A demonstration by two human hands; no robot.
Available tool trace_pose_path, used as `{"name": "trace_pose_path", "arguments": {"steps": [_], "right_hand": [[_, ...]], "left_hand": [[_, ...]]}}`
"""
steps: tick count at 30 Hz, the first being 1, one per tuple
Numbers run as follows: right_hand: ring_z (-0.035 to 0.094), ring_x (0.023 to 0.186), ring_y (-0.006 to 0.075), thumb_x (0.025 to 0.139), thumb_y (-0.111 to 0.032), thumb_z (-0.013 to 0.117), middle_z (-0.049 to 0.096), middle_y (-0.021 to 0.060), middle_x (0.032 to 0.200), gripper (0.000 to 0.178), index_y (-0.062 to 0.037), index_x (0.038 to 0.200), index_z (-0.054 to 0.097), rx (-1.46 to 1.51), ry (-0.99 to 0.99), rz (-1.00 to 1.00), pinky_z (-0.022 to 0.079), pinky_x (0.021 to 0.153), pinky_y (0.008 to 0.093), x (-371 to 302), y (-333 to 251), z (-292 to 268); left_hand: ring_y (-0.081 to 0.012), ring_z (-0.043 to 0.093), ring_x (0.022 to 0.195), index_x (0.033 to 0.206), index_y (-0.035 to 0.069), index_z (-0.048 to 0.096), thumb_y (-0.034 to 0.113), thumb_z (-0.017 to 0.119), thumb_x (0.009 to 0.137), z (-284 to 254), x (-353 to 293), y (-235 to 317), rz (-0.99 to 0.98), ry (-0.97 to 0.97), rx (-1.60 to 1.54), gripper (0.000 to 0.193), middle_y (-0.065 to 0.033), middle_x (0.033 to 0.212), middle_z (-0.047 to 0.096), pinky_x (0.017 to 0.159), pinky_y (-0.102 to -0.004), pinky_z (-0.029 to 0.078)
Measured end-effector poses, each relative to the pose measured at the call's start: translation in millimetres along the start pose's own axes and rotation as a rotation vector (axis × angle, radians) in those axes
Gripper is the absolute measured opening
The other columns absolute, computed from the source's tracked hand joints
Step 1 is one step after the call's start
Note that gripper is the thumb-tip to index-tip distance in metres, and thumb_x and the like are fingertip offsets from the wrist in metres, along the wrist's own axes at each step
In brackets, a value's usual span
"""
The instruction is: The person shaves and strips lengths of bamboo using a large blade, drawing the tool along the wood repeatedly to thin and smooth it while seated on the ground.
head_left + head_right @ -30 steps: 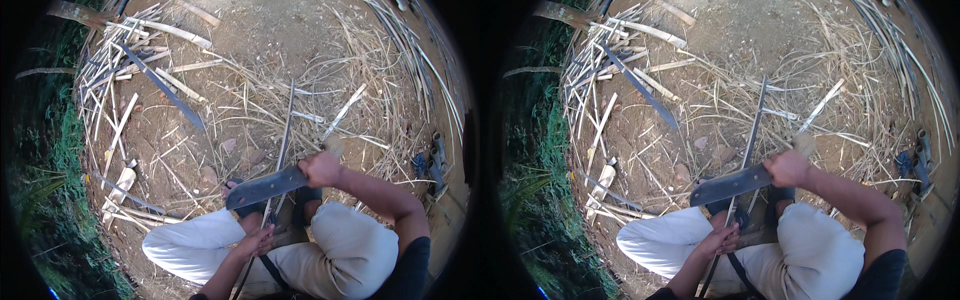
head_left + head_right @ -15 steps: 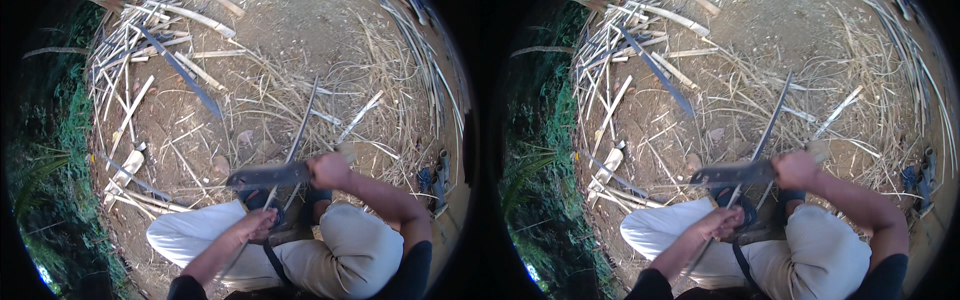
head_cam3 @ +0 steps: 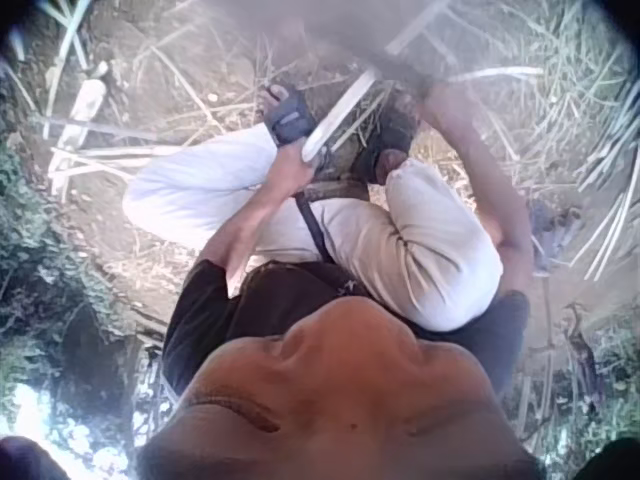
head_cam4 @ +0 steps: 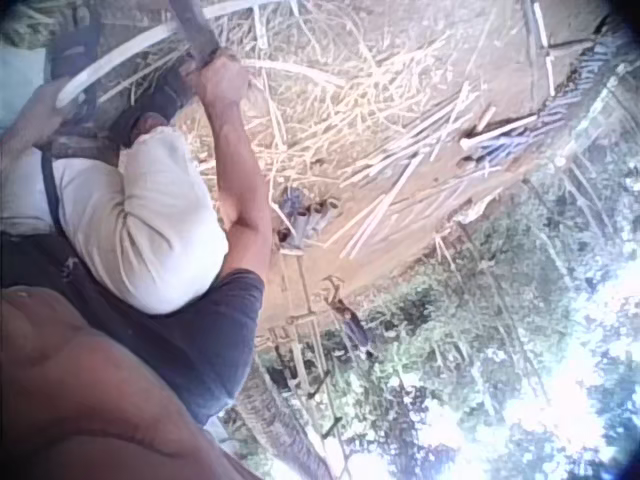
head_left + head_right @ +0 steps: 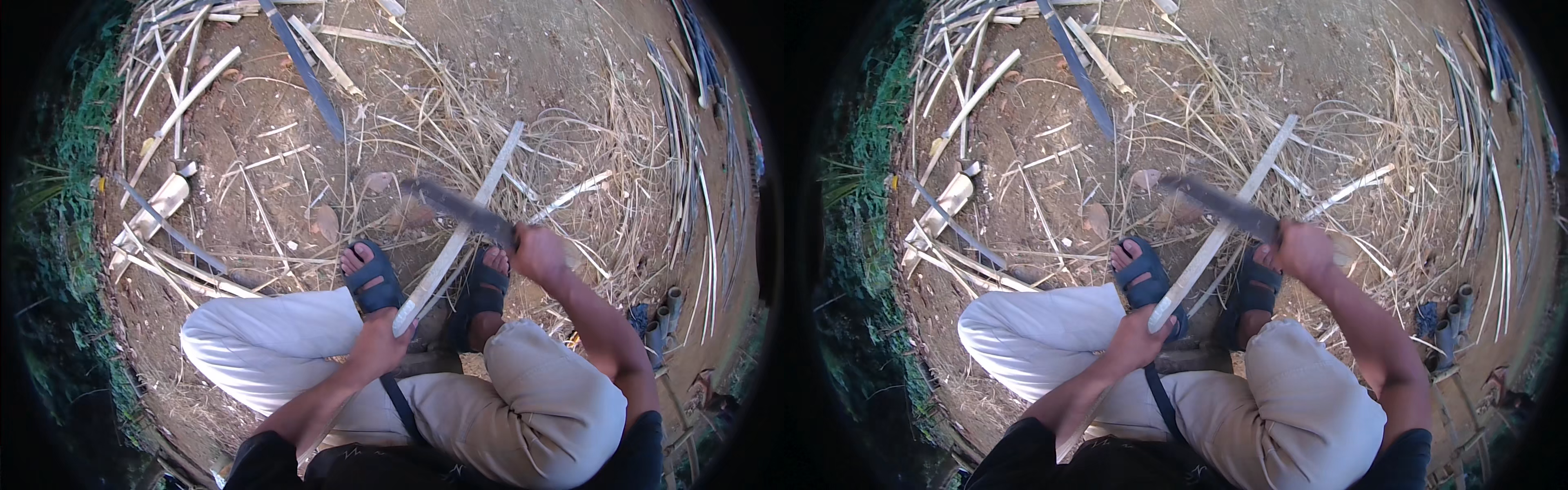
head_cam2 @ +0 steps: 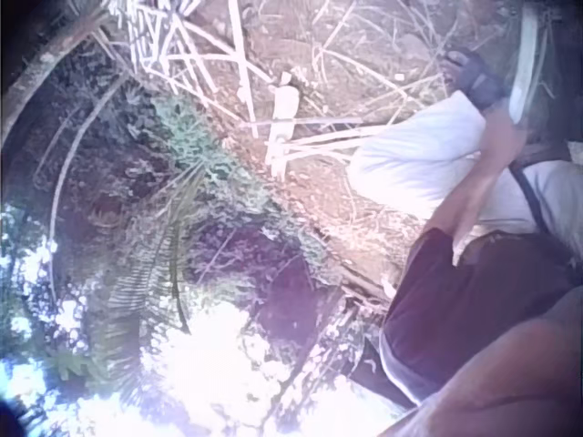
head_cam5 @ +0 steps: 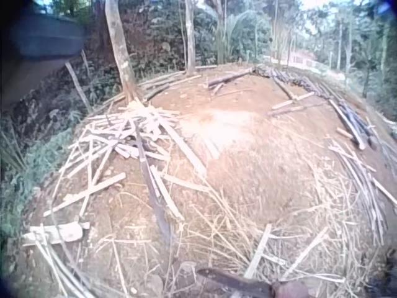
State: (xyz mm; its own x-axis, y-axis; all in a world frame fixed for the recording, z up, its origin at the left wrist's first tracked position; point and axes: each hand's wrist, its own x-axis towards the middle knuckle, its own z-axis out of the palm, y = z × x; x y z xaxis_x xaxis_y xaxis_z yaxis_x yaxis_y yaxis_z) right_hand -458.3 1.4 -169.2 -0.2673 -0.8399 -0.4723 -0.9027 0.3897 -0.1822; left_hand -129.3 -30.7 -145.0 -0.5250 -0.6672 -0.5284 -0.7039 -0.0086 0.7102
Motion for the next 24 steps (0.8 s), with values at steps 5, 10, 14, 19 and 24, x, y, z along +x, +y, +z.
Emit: {"name": "trace_pose_path", "arguments": {"steps": [5, 10, 14, 19, 24], "right_hand": [[0.069, 0.067, 0.0331, 0.079, -0.029, 0.07, 0.07, 0.0178, 0.076, 0.027, -0.0048, 0.09, 0.064, -0.151, 0.258, -0.488, 0.056, 0.064, 0.0448, -17.1, 6.0, 21.7], [0.071, 0.071, 0.0332, 0.084, -0.026, 0.065, 0.07, 0.0176, 0.076, 0.022, -0.0053, 0.091, 0.065, -0.107, 0.131, 0.21, 0.058, 0.066, 0.0438, 37.3, 72.1, 9.2], [0.071, 0.075, 0.032, 0.083, -0.026, 0.065, 0.071, 0.0167, 0.085, 0.019, -0.0076, 0.086, 0.061, -0.102, -0.018, -0.019, 0.057, 0.07, 0.0468, 8.5, 18.9, 18.8], [0.072, 0.077, 0.0327, 0.084, -0.026, 0.062, 0.072, 0.017, 0.086, 0.02, -0.0081, 0.092, 0.064, -0.161, 0.059, 0.083, 0.057, 0.071, 0.0479, 34.2, 105.9, 33.3], [0.072, 0.077, 0.0336, 0.089, -0.031, 0.058, 0.072, 0.0182, 0.086, 0.028, -0.0085, 0.104, 0.066, -0.017, -0.07, 0.342, 0.058, 0.069, 0.0462, 42.4, 115.8, 27.9]], "left_hand": [[-0.0487, 0.064, 0.079, 0.099, -0.001, 0.055, 0.03, 0.061, 0.093, -4.6, -19.2, 28.4, -0.216, -0.1, 0.022, 0.031, -0.0312, 0.084, 0.064, 0.071, -0.056, 0.05], [-0.0495, 0.064, 0.077, 0.105, 0.001, 0.051, 0.029, 0.059, 0.093, 4.9, -30.3, 34.3, -0.214, -0.108, 0.108, 0.032, -0.0304, 0.083, 0.064, 0.072, -0.0575, 0.051], [-0.049, 0.064, 0.077, 0.106, 0.002, 0.049, 0.028, 0.061, 0.092, 7.7, -28.8, 26.5, -0.246, -0.1, 0.182, 0.033, -0.0293, 0.083, 0.065, 0.071, -0.0587, 0.05], [-0.0482, 0.065, 0.079, 0.106, 0.003, 0.048, 0.026, 0.064, 0.089, -11.2, -55.0, 34.6, -0.31, -0.199, 0.251, 0.033, -0.028, 0.083, 0.065, 0.071, -0.0597, 0.05], [-0.0482, 0.065, 0.077, 0.104, 0.004, 0.048, 0.023, 0.066, 0.087, -6.0, -57.7, 41.0, -0.308, -0.175, 0.37, 0.031, -0.0266, 0.08, 0.066, 0.07, -0.059, 0.05]]}}
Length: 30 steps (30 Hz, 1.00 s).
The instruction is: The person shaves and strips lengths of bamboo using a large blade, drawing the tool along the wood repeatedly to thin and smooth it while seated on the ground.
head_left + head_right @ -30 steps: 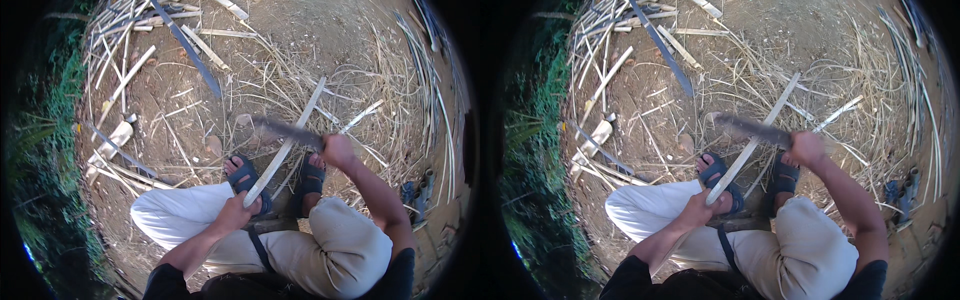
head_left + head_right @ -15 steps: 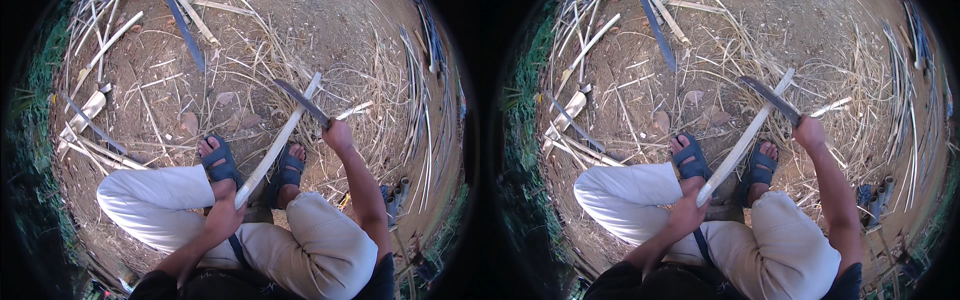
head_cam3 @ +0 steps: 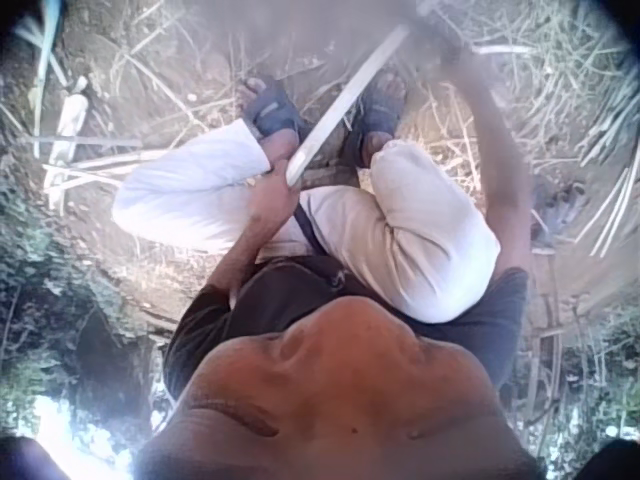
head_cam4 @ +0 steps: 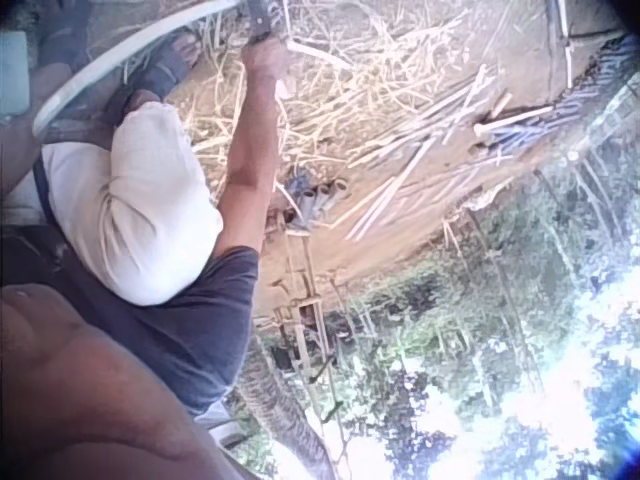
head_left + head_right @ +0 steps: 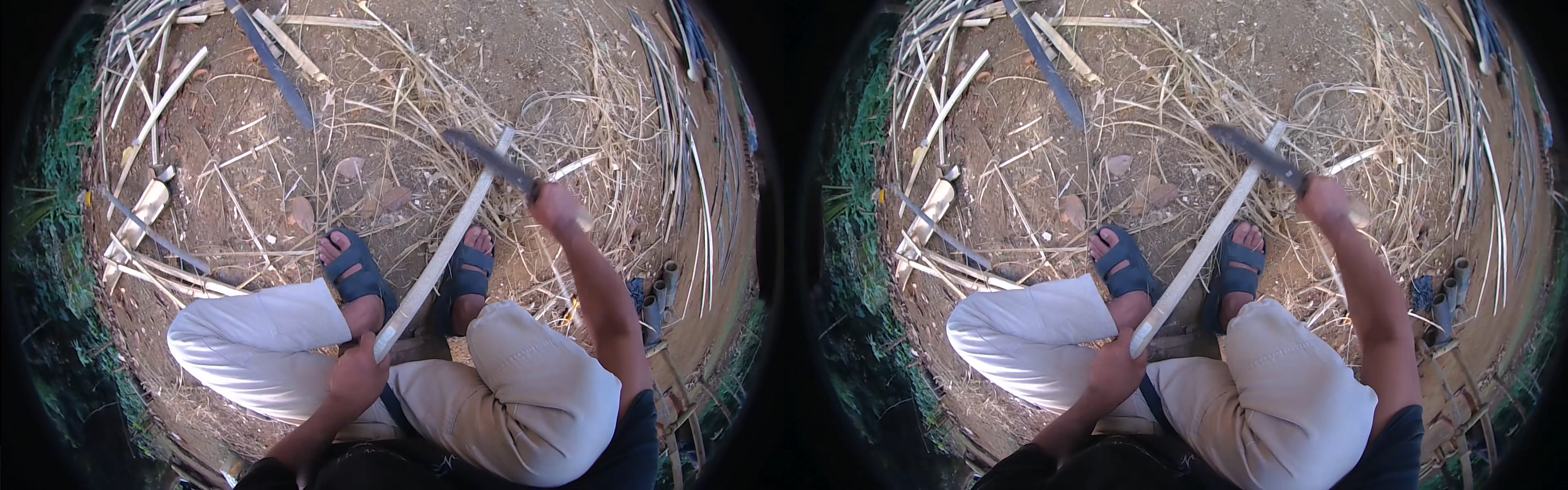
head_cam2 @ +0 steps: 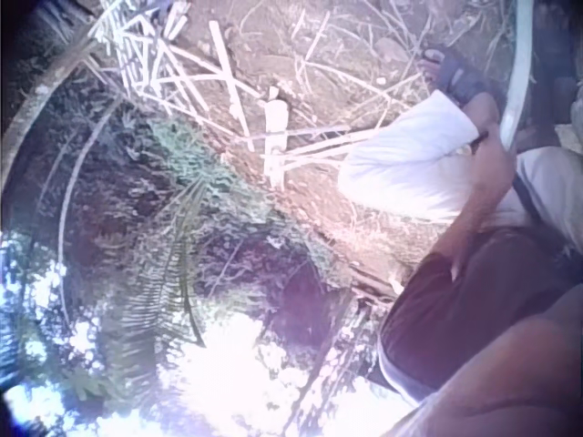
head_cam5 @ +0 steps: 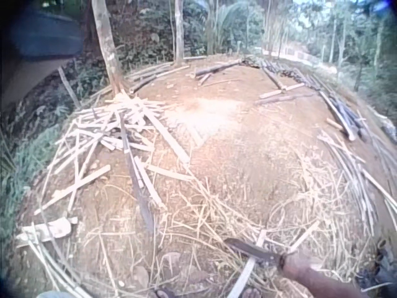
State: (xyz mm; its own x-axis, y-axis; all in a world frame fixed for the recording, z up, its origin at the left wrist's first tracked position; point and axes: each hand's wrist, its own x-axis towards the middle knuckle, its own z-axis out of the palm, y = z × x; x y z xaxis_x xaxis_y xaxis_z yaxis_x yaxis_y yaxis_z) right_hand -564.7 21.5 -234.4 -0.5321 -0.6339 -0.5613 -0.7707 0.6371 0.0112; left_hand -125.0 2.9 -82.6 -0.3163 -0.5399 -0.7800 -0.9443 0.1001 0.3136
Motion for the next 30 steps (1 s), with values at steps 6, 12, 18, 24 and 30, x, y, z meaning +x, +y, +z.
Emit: {"name": "trace_pose_path", "arguments": {"steps": [6, 12, 18, 24, 30], "right_hand": [[0.071, 0.074, 0.0311, 0.077, -0.03, 0.069, 0.071, 0.0141, 0.079, 0.022, -0.0119, 0.088, 0.063, 0.0, 0.303, -0.539, 0.056, 0.075, 0.0468, -63.7, -30.6, 28.7], [0.068, 0.064, 0.0364, 0.086, -0.025, 0.065, 0.068, 0.0193, 0.073, 0.024, -0.0046, 0.098, 0.068, 0.26, 0.322, 0.005, 0.056, 0.063, 0.0449, -11.9, 52.8, 20.9], [0.068, 0.066, 0.0357, 0.08, -0.025, 0.073, 0.067, 0.019, 0.073, 0.025, -0.0027, 0.09, 0.066, 0.406, 0.412, -0.192, 0.054, 0.062, 0.0461, -60.9, -2.1, 13.3], [0.068, 0.074, 0.0342, 0.072, -0.023, 0.075, 0.066, 0.0141, 0.081, 0.031, -0.0065, 0.093, 0.06, 0.306, 0.436, -0.705, 0.053, 0.063, 0.0431, -122.8, -84.6, 11.7], [0.067, 0.075, 0.0345, 0.066, -0.021, 0.077, 0.064, 0.0141, 0.081, 0.039, -0.0052, 0.095, 0.057, 0.287, 0.255, -0.599, 0.053, 0.07, 0.0437, -110.6, -80.9, 10.1]], "left_hand": [[-0.0479, 0.065, 0.076, 0.101, 0.004, 0.048, 0.021, 0.066, 0.086, 9.4, -16.5, -23.0, 0.06, 0.022, -0.077, 0.029, -0.0258, 0.077, 0.066, 0.067, -0.0566, 0.052], [-0.0444, 0.065, 0.063, 0.094, 0.005, 0.048, 0.022, 0.068, 0.086, -20.9, -75.8, -36.8, 0.028, -0.002, 0.103, 0.028, -0.0229, 0.066, 0.063, 0.057, -0.0563, 0.051], [-0.0446, 0.064, 0.061, 0.091, 0.004, 0.052, 0.032, 0.068, 0.089, -7.4, -25.5, 8.9, 0.134, 0.138, -0.074, 0.033, -0.0214, 0.063, 0.062, 0.054, -0.0543, 0.05], [-0.0399, 0.065, 0.061, 0.101, 0.001, 0.057, 0.034, 0.068, 0.09, -16.2, 66.5, 41.6, 0.371, 0.273, -0.142, 0.036, -0.0217, 0.075, 0.066, 0.054, -0.0465, 0.052], [-0.0277, 0.071, 0.071, 0.122, 0.0, 0.051, 0.04, 0.059, 0.097, -27.1, 112.4, 64.9, 0.087, -0.543, -0.866, 0.048, -0.0177, 0.093, 0.067, 0.058, -0.0324, 0.058]]}}
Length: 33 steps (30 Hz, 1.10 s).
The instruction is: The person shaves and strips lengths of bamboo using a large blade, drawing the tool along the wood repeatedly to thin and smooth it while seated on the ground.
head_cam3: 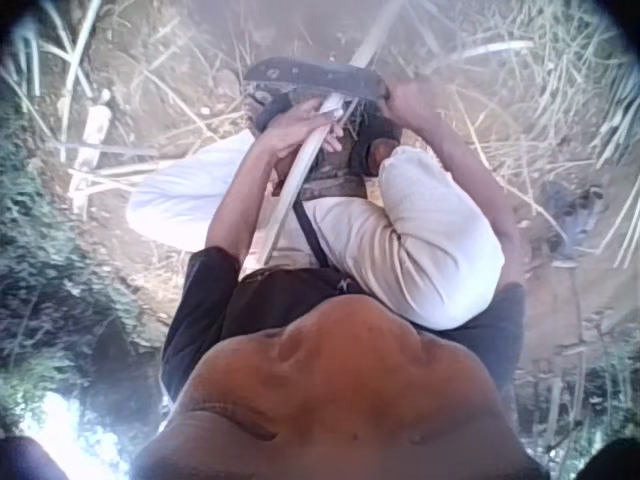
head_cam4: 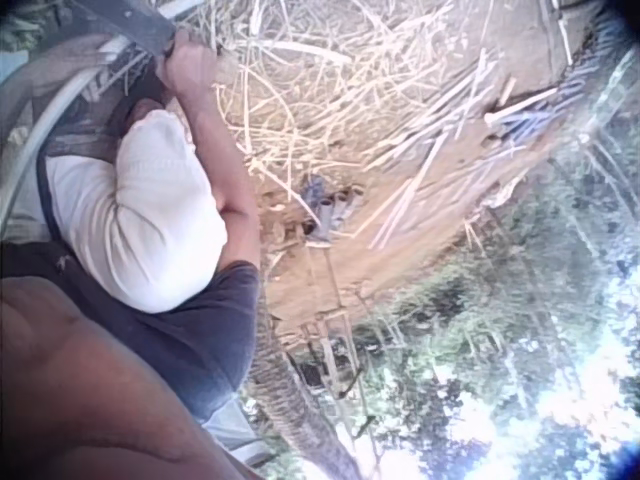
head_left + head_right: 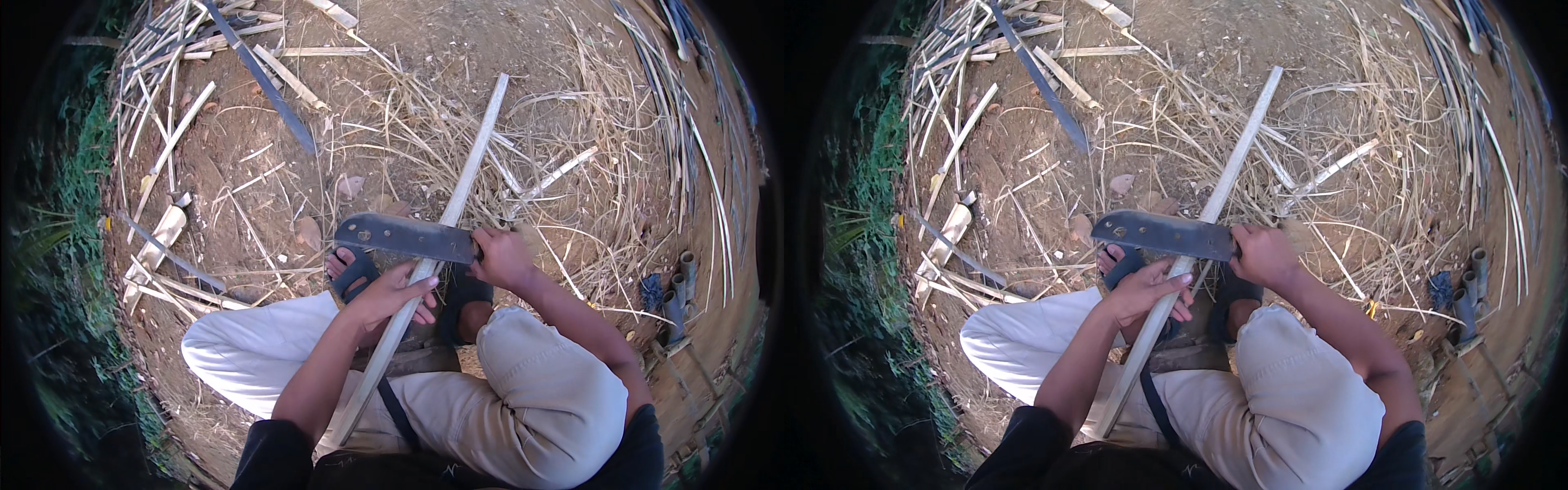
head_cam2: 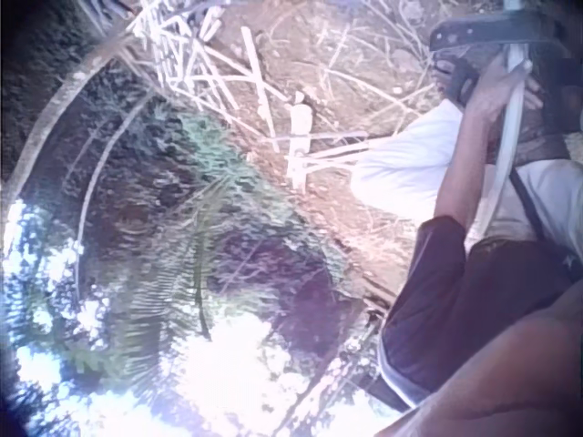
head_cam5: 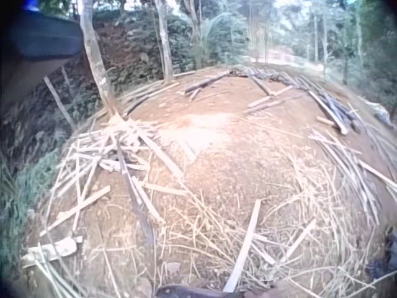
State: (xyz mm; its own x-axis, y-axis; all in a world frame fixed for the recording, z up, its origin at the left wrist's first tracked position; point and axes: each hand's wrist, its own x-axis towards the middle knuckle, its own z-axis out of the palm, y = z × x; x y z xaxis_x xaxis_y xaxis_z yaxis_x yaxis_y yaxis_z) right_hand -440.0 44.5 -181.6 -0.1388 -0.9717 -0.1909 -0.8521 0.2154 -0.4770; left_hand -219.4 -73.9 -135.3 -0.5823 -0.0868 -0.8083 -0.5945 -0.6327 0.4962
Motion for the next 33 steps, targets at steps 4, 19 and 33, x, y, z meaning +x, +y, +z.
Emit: {"name": "trace_pose_path", "arguments": {"steps": [4, 19, 33], "right_hand": [[0.067, 0.076, 0.0345, 0.067, -0.021, 0.076, 0.065, 0.0142, 0.082, 0.036, -0.0056, 0.093, 0.056, -0.018, -0.015, 0.001, 0.053, 0.069, 0.0438, -5.7, 3.5, 0.5], [0.065, 0.066, 0.0302, 0.063, -0.021, 0.075, 0.063, 0.0127, 0.074, 0.029, -0.0083, 0.084, 0.059, -0.194, 0.032, 0.086, 0.049, 0.063, 0.0432, -6.9, 33.4, -26.3], [0.071, 0.077, 0.0317, 0.077, -0.036, 0.071, 0.071, 0.0164, 0.085, 0.036, -0.0056, 0.096, 0.062, -0.131, -0.172, 0.202, 0.056, 0.068, 0.0446, 3.4, -0.6, -34.4]], "left_hand": [[-0.033, 0.071, 0.082, 0.126, -0.001, 0.046, 0.044, 0.047, 0.102, -8.3, -2.1, -46.5, -0.166, -0.214, -0.397, 0.05, -0.0212, 0.101, 0.065, 0.063, -0.0382, 0.061], [-0.0075, 0.03, 0.036, 0.078, 0.011, 0.042, 0.041, 0.047, 0.104, 20.2, -42.6, -5.7, -0.177, 0.084, -0.144, 0.04, 0.0033, 0.055, 0.033, 0.035, -0.0258, 0.024], [-0.008, 0.03, 0.036, 0.083, 0.009, 0.046, 0.036, 0.05, 0.103, 13.3, -50.3, -12.9, -0.208, 0.014, -0.245, 0.034, 0.0044, 0.054, 0.033, 0.034, -0.0259, 0.023]]}}
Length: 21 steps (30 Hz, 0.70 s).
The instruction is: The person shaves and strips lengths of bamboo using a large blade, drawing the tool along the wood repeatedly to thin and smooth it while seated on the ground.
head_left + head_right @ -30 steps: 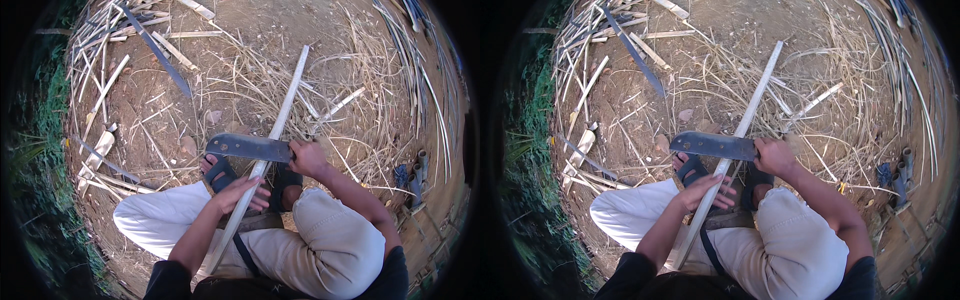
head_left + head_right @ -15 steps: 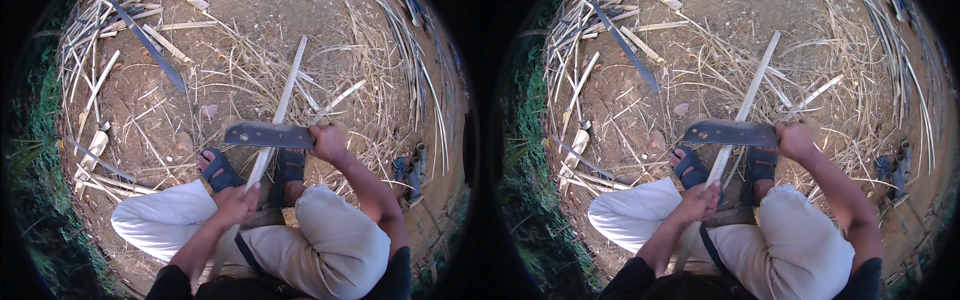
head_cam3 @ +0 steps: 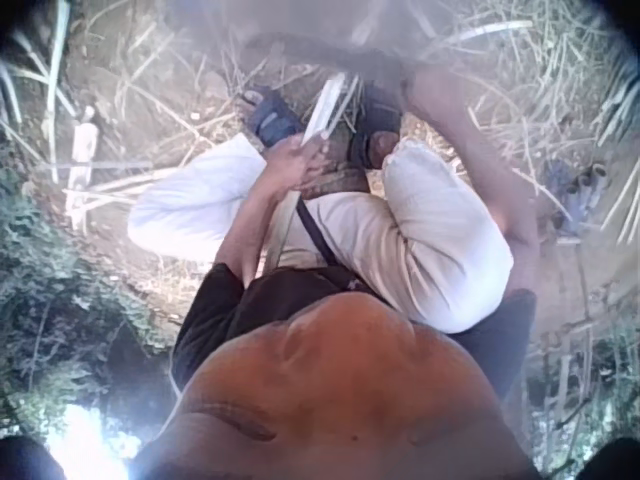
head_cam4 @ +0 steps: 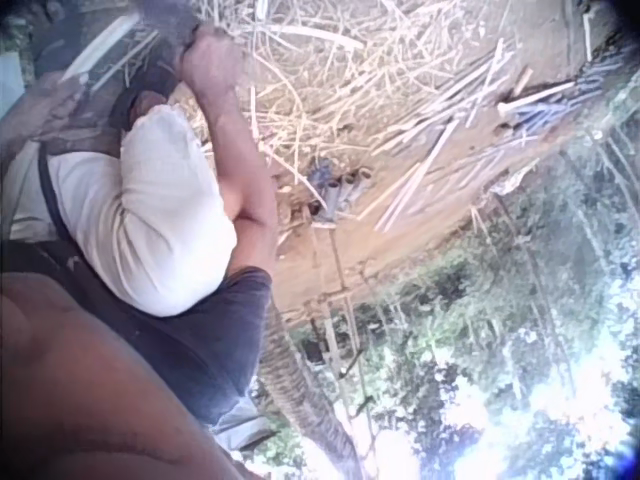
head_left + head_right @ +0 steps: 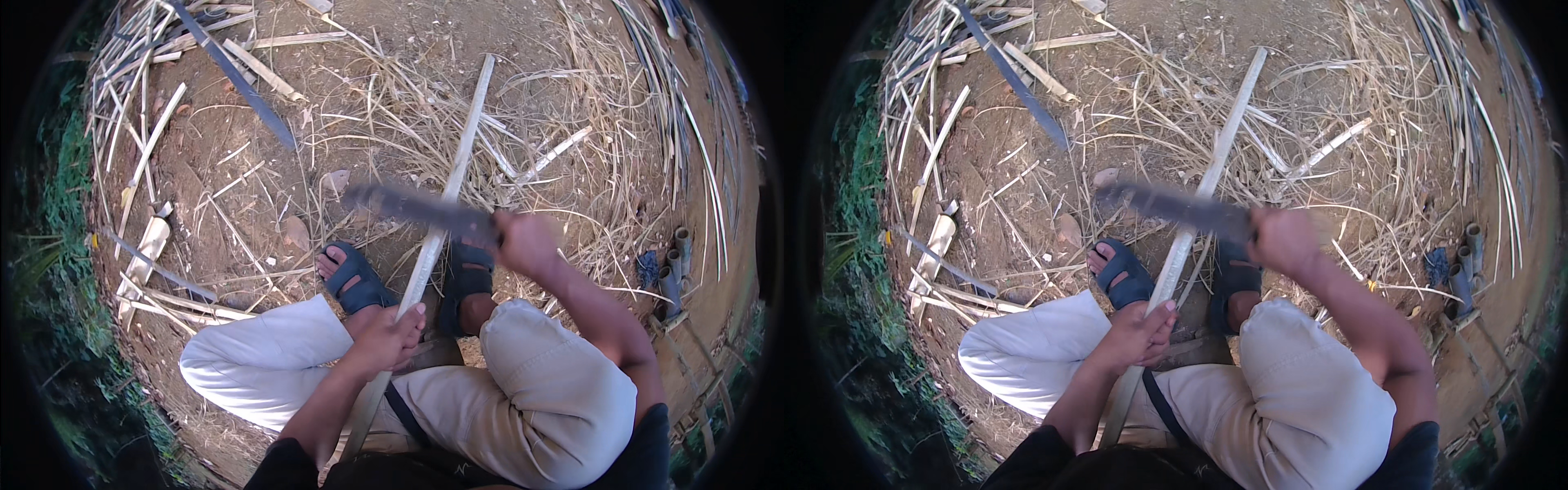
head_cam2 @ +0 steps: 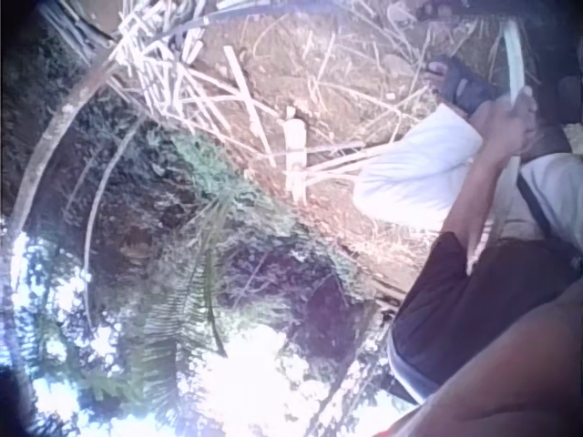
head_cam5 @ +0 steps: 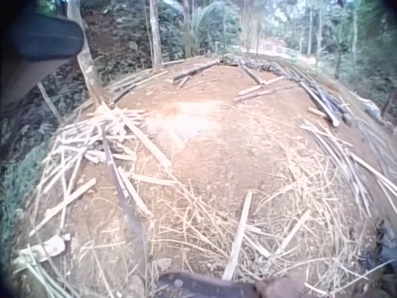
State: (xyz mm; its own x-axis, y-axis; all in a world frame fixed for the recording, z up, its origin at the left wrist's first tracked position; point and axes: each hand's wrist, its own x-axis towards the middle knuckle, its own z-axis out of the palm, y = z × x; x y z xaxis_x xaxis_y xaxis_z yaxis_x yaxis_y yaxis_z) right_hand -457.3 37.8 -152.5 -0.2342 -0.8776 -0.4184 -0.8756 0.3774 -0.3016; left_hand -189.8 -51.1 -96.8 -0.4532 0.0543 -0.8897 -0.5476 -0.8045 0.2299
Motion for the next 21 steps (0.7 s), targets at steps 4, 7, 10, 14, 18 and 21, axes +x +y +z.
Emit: {"name": "trace_pose_path", "arguments": {"steps": [4, 7, 10, 14, 18, 21], "right_hand": [[0.071, 0.076, 0.0336, 0.077, -0.035, 0.071, 0.07, 0.0161, 0.082, 0.036, -0.0044, 0.095, 0.064, -0.133, 0.108, -0.243, 0.056, 0.068, 0.0442, 6.5, 16.3, 17.4], [0.07, 0.077, 0.0335, 0.08, -0.03, 0.07, 0.071, 0.0184, 0.087, 0.028, -0.0052, 0.093, 0.067, -0.049, 0.12, 0.334, 0.057, 0.07, 0.046, 55.0, 74.4, -7.6], [0.07, 0.077, 0.0346, 0.079, -0.033, 0.071, 0.071, 0.018, 0.085, 0.031, -0.0048, 0.092, 0.066, -0.005, 0.076, 0.293, 0.056, 0.071, 0.0461, 46.8, 56.4, -6.3], [0.069, 0.072, 0.0347, 0.079, -0.033, 0.07, 0.069, 0.017, 0.08, 0.028, -0.0074, 0.088, 0.063, -0.071, 0.11, -0.242, 0.055, 0.066, 0.044, 2.8, -6.1, 7.1], [0.07, 0.074, 0.0352, 0.087, -0.034, 0.062, 0.07, 0.0192, 0.08, 0.03, -0.0048, 0.091, 0.067, -0.074, 0.149, 0.329, 0.057, 0.067, 0.0469, 68.0, 107.2, 24.7], [0.071, 0.078, 0.0362, 0.091, -0.032, 0.057, 0.071, 0.0204, 0.088, 0.03, -0.005, 0.099, 0.069, -0.083, 0.042, 0.453, 0.058, 0.07, 0.0466, 87.4, 125.4, 11.2]], "left_hand": [[-0.0091, 0.032, 0.035, 0.082, 0.009, 0.046, 0.038, 0.051, 0.103, -13.6, -21.0, -17.0, -0.002, 0.054, 0.073, 0.035, 0.0039, 0.053, 0.033, 0.034, -0.0262, 0.024], [-0.01, 0.035, 0.036, 0.08, 0.01, 0.047, 0.038, 0.051, 0.102, -24.1, -36.2, -22.8, -0.059, 0.043, 0.089, 0.036, 0.0038, 0.053, 0.034, 0.033, -0.0263, 0.025], [-0.0097, 0.034, 0.037, 0.081, 0.01, 0.047, 0.038, 0.05, 0.103, -22.7, -43.6, -18.3, -0.097, -0.009, -0.002, 0.036, 0.0041, 0.053, 0.034, 0.034, -0.0265, 0.025], [-0.008, 0.034, 0.04, 0.078, 0.01, 0.047, 0.04, 0.048, 0.103, -26.3, -49.9, -38.2, -0.017, 0.094, 0.182, 0.039, 0.0046, 0.055, 0.034, 0.037, -0.0257, 0.026], [-0.0069, 0.032, 0.041, 0.077, 0.011, 0.046, 0.043, 0.049, 0.103, -35.3, -64.8, -44.1, -0.114, 0.112, 0.145, 0.041, 0.0051, 0.056, 0.034, 0.038, -0.0253, 0.025], [-0.0066, 0.032, 0.041, 0.077, 0.012, 0.045, 0.042, 0.049, 0.103, -34.4, -63.8, -52.0, -0.151, 0.09, 0.133, 0.04, 0.0052, 0.056, 0.034, 0.038, -0.0253, 0.025]]}}
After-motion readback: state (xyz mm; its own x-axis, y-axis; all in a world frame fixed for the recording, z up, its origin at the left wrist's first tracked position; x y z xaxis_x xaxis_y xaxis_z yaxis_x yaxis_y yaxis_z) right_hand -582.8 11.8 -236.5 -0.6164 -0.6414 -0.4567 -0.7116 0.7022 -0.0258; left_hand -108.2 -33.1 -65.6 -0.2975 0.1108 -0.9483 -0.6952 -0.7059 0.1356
